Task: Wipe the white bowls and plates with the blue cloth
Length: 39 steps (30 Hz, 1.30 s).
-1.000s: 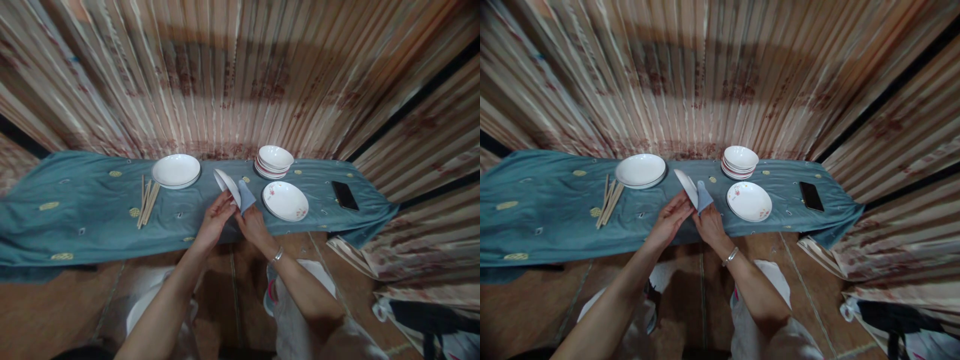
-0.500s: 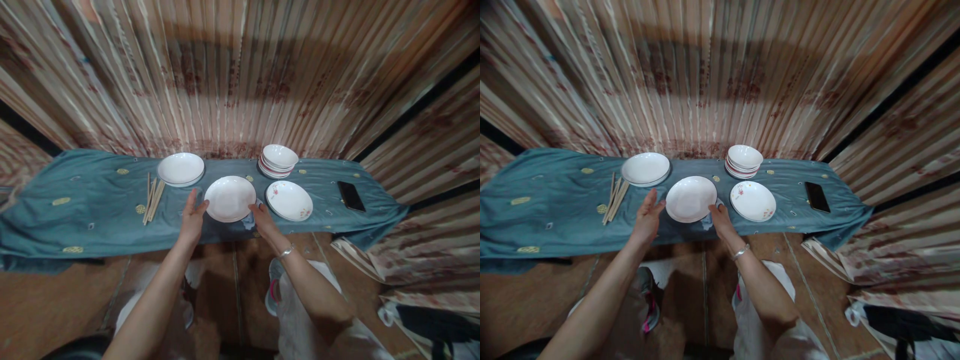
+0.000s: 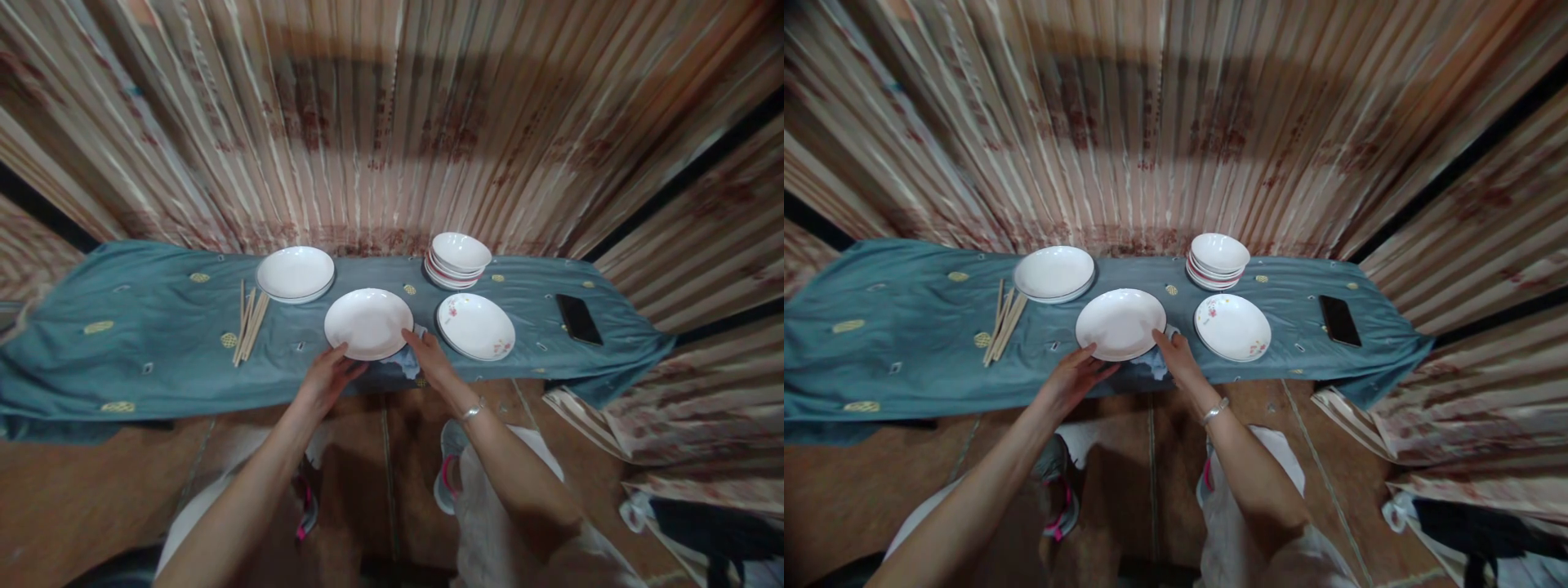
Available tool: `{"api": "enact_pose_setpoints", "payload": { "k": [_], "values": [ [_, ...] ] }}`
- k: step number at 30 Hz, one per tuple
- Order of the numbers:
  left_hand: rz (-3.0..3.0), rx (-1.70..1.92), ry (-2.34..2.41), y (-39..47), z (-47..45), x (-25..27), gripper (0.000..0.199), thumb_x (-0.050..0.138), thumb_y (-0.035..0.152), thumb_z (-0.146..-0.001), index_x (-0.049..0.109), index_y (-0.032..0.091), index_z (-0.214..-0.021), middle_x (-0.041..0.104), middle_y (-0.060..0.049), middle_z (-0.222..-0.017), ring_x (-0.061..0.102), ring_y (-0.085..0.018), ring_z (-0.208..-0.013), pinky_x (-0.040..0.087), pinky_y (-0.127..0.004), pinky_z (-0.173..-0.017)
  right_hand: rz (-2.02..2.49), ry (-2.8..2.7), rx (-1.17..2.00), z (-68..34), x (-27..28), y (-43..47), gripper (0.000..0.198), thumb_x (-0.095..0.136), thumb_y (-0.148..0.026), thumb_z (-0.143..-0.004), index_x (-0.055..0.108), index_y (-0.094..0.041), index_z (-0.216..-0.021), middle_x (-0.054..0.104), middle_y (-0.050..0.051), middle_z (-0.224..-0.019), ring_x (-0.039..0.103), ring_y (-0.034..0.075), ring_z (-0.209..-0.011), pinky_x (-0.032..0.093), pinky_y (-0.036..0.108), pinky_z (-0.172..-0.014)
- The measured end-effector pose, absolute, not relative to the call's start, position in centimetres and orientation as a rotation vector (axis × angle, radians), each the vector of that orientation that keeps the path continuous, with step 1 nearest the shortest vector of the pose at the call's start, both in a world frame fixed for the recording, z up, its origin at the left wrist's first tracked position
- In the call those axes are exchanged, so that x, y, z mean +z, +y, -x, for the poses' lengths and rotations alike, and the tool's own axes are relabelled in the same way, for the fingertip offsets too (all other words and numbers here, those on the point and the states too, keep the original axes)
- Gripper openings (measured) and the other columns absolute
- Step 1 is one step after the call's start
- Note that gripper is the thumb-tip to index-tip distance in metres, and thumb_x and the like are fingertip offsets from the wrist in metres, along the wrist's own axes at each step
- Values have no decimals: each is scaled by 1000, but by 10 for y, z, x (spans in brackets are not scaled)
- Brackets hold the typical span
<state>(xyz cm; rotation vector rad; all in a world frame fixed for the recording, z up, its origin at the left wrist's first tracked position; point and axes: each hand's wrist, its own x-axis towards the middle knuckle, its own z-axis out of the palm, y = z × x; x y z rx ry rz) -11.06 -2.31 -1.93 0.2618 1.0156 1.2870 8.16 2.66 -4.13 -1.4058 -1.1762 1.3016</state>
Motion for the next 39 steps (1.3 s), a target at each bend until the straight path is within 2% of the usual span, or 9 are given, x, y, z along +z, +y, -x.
{"api": "enact_pose_setpoints", "payload": {
  "k": [5,9,13,16,19,23,29,35,39],
  "values": [
    [-243,1302,1088,-26,117,-18,17,68,9,-77,68,13,-94,76,-10,-92,72,-22,-89,59,-41,-90,1664,-1707,637,-99,-25,25,36,52,-46,-91,66,-13,-87,72,15,-82,69,28,-86,50,34,-74],
    [-284,1273,1116,-31,116,-23,14,66,8,-79,69,13,-92,76,-9,-88,72,-21,-86,60,-40,-88,1565,-1969,417,-98,-19,23,49,38,-47,-99,65,-8,-107,70,24,-105,65,33,-104,48,42,-91],
    [-350,1232,1102,-33,114,-28,14,70,12,-77,70,12,-91,76,-11,-93,72,-24,-91,59,-42,-88,1377,-2317,430,-85,-20,17,63,44,-54,-97,47,-9,-141,53,23,-141,47,32,-133,37,48,-110],
    [-350,1237,1080,-32,115,-30,15,70,20,-80,69,13,-93,75,-13,-97,71,-26,-95,58,-43,-89,1416,-2463,398,-79,-20,13,65,47,-54,-96,39,-17,-149,42,17,-153,34,33,-144,27,55,-115],
    [-323,1255,1048,-31,119,-32,23,64,32,-87,66,16,-104,75,-13,-101,71,-27,-97,58,-45,-87,1360,-2522,399,-80,-18,12,53,42,-46,-100,46,-18,-145,42,16,-154,34,32,-144,30,52,-115],
    [-351,1270,1031,-32,123,-33,37,64,31,-87,57,24,-123,74,-7,-99,71,-22,-86,58,-42,-81,1192,-2599,526,-85,-15,14,43,38,-39,-103,62,-16,-131,61,15,-137,53,26,-130,38,42,-111],
    [-340,1268,987,-32,122,-30,44,69,25,-83,54,25,-125,73,-4,-95,71,-19,-80,58,-37,-77,1071,-2525,843,-81,-7,12,47,33,-40,-104,74,-18,-97,71,8,-117,62,22,-115,45,35,-101],
    [-371,1276,961,-33,121,-29,36,71,24,-82,59,23,-116,72,0,-84,68,-14,-69,58,-30,-71,883,-2373,1129,-57,-6,6,46,31,-39,-103,72,-19,-104,70,6,-118,64,20,-109,48,33,-97],
    [-354,1280,992,-34,121,-29,39,72,26,-82,60,26,-119,70,3,-81,66,-12,-66,58,-29,-73,783,-2362,1071,-42,-13,7,47,29,-40,-104,71,-19,-113,64,9,-132,55,22,-127,40,38,-110]
  ]
}}
